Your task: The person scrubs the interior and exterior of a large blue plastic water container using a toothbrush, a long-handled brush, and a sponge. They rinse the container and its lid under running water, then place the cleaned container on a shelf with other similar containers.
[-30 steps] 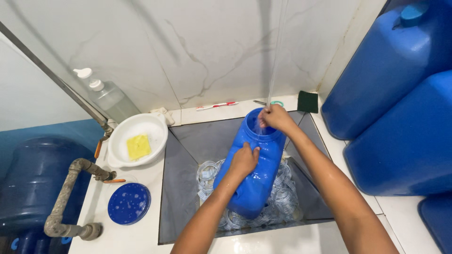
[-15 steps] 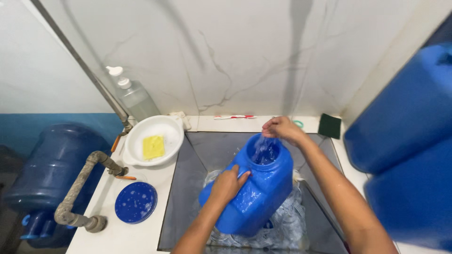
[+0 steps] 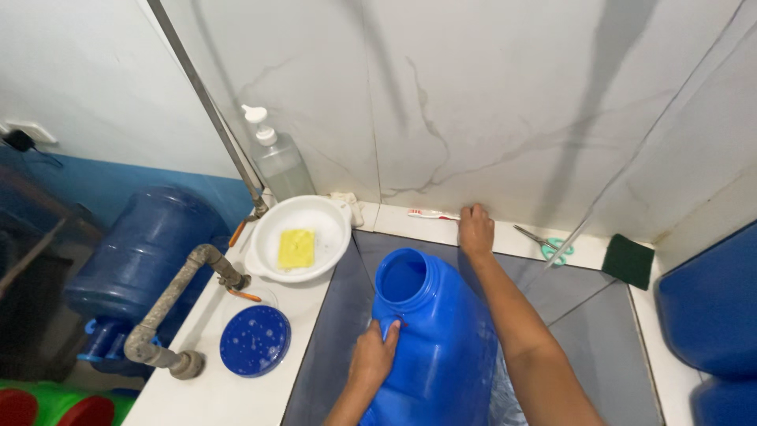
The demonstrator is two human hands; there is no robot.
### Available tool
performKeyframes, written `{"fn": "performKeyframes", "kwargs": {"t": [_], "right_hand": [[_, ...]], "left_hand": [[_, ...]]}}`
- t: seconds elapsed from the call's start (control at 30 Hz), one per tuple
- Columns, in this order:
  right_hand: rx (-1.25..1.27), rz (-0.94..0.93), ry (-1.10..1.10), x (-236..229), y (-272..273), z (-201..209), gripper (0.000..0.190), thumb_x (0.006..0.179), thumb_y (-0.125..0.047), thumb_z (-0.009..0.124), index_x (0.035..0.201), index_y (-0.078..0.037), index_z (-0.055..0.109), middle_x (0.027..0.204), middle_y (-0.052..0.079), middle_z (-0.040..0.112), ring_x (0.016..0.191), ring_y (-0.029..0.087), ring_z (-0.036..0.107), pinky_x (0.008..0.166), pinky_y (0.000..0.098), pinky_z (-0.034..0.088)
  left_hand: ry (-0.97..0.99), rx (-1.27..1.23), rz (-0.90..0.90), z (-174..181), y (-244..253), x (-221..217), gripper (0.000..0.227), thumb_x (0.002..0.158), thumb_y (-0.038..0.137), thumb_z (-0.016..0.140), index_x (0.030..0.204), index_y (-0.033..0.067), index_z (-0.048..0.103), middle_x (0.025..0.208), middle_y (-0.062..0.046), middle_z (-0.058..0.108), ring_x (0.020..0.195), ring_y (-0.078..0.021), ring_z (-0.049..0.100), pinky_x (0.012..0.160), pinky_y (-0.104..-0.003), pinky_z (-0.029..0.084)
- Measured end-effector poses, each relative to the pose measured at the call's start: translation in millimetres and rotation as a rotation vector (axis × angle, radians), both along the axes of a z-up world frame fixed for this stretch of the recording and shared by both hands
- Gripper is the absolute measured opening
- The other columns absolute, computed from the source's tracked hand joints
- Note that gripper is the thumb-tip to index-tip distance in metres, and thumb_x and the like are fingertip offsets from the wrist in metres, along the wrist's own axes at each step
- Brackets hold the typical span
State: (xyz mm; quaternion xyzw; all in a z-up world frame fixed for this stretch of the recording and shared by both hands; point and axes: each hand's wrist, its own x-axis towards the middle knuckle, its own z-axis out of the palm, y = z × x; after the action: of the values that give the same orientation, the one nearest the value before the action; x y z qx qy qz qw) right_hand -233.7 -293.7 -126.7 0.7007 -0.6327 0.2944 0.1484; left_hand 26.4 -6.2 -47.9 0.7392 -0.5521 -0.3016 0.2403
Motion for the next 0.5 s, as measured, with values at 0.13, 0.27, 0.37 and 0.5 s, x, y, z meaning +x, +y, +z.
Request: {"fn": "performKeyframes", "kwargs": {"t": [0.13,0.27,0.37,0.5], "right_hand": [[0.136,0.078,-0.045,0,14,15,0.011,0.092,-0.010,0.057,0.099,-0.003,0.063,0.105,0.019,0.064,0.103,0.039,0.063,0.086,0.0525,0.052],[0.306,0.164,-0.293,-6,117,49,0.022,0.095,-0.014,0.052,0.115,-0.009,0.060,0.104,0.025,0.066,0.099,0.044,0.064,0.084,0.0537,0.052],[0.543,0.156,-0.338,-14,225,93,0.043,0.094,-0.016,0.049,0.136,-0.021,0.058,0.102,0.028,0.068,0.094,0.046,0.067,0.082,0.0545,0.053],[0.569,0.063,-0.192,13,270,111,0.060,0.088,-0.013,0.052,0.148,-0.020,0.051,0.096,0.029,0.070,0.089,0.048,0.068,0.081,0.0576,0.051]], "left_hand": [[0.021,0.016,-0.017,-3,-6,1,0.059,0.096,0.051,0.055,0.115,-0.0039,0.060,0.099,-0.035,0.069,0.097,-0.0525,0.067,0.086,-0.058,0.052],[-0.003,-0.091,-0.041,-24,-13,4,0.058,0.098,0.051,0.055,0.105,-0.0054,0.064,0.097,-0.036,0.068,0.095,-0.0540,0.066,0.084,-0.059,0.052],[0.010,-0.129,-0.043,-28,-20,6,0.057,0.097,0.049,0.058,0.102,-0.0067,0.063,0.096,-0.036,0.068,0.094,-0.0543,0.066,0.082,-0.059,0.052],[0.070,-0.131,-0.098,-13,-8,-20,0.052,0.096,0.044,0.061,0.106,-0.0071,0.059,0.091,-0.036,0.068,0.091,-0.0533,0.067,0.080,-0.058,0.054]]}}
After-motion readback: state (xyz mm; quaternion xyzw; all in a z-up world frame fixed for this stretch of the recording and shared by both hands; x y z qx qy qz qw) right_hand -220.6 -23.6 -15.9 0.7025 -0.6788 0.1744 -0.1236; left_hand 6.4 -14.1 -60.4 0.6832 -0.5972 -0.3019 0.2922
